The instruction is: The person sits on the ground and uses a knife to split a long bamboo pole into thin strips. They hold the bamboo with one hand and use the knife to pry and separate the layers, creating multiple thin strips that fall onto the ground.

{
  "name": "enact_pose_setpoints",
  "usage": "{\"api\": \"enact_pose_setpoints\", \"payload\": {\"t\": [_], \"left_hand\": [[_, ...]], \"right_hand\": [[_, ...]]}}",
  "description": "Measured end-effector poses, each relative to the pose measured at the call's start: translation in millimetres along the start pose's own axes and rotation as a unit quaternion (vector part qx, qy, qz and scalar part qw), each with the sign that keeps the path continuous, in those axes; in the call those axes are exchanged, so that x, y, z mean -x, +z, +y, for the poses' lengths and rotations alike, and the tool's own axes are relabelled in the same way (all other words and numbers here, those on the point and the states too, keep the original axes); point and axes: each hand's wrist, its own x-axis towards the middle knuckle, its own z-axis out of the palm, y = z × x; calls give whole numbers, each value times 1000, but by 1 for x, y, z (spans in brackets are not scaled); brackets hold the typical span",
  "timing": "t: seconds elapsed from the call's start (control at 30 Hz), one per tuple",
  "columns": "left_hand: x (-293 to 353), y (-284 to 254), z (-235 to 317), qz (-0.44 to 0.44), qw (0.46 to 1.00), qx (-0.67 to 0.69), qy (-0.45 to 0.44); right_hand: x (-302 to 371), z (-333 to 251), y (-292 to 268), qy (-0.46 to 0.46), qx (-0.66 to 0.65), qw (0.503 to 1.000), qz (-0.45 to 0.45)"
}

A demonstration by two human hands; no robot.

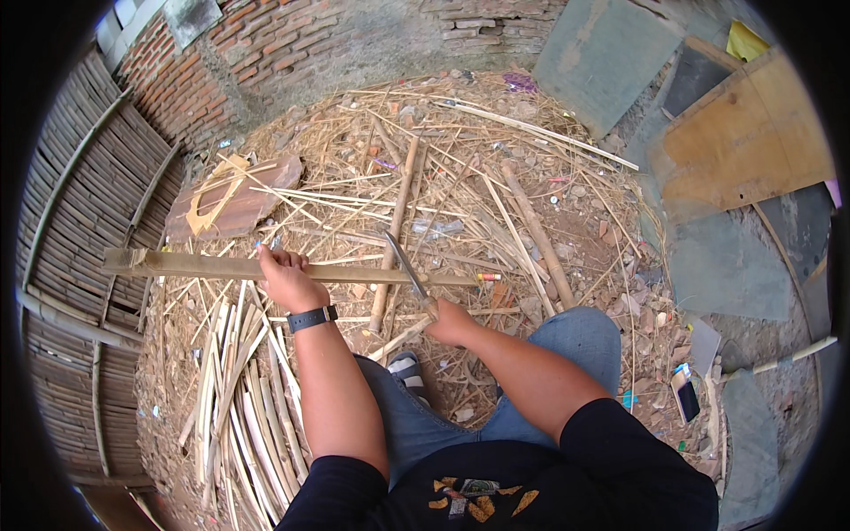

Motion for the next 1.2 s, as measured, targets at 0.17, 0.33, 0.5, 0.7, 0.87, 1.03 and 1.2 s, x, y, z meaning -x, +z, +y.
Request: {"api": "enact_pose_setpoints", "payload": {"t": [0.17,0.33,0.5,0.7,0.87,1.03,1.2], "left_hand": [[-2,-2,0,-13,1000,3,5],[0,-2,3,-33,999,29,3],[7,3,7,-53,998,30,-16],[5,0,6,-64,997,32,-12],[7,0,7,-111,992,62,-20],[7,0,7,-111,992,56,-23],[3,0,4,-85,996,37,-15]], "right_hand": [[-4,4,2,31,-35,999,-20],[2,-8,-7,56,-49,996,-52],[-2,6,2,28,-35,999,-18],[-1,2,0,36,-34,998,-25],[2,-1,-5,59,-50,996,-40],[1,0,-3,46,-51,997,-28],[-1,2,-1,49,-30,998,-23]]}}
